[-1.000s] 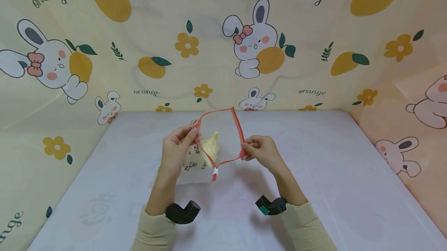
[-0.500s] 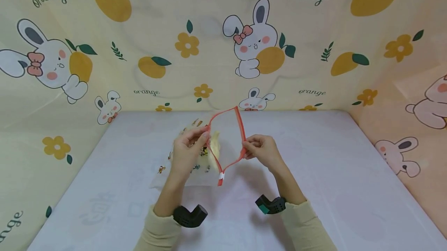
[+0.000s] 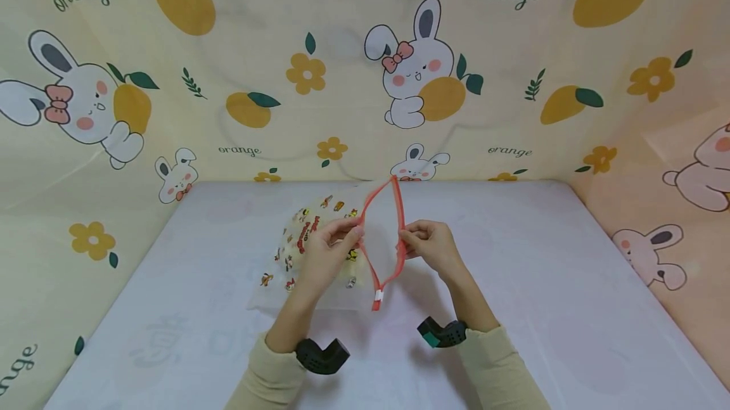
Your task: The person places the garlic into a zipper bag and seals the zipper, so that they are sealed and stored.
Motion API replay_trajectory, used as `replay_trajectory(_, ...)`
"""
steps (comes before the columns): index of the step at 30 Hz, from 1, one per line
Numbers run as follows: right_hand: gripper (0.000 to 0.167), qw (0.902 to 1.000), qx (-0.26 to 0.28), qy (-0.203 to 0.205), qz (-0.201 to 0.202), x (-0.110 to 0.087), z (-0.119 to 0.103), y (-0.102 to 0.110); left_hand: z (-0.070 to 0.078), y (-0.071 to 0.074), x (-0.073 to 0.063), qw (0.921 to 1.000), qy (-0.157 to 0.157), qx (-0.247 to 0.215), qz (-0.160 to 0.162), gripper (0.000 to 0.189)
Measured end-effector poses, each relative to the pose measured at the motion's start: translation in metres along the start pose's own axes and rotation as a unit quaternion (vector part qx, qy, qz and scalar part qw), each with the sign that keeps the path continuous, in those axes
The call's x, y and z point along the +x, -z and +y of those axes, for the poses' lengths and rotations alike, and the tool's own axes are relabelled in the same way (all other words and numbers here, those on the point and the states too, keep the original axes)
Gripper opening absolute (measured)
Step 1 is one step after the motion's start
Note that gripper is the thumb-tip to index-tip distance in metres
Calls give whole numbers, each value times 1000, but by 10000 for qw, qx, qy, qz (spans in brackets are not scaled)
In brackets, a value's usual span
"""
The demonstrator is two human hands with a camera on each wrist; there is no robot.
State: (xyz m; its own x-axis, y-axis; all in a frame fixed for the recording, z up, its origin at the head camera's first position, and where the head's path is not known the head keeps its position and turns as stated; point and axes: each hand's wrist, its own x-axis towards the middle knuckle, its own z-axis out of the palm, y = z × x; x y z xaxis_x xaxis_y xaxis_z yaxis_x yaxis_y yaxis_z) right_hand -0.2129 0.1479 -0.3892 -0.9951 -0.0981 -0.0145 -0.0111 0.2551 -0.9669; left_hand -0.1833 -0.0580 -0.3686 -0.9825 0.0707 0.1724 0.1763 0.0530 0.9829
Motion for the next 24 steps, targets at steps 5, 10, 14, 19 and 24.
replay_trajectory(5,26,10000,69,-59,30,3,5,1,-3,-6,0,9997,13,177,-179,27)
replay_trajectory(10,26,9999,85,-88,37,5,8,1,-7,-11,0,9990,-4,319,-325,26)
replay_trajectory(14,27,9999,91,-92,18,6,10,2,-9,-14,0,9990,-73,337,-275,25)
replay_trajectory(19,28,9998,56,-164,70,6,10,3,-12,-18,0,9987,-40,401,-319,26)
replay_trajectory(24,27,9994,-99,-288,149,8,13,3,-20,-24,0,9971,-30,629,-419,27)
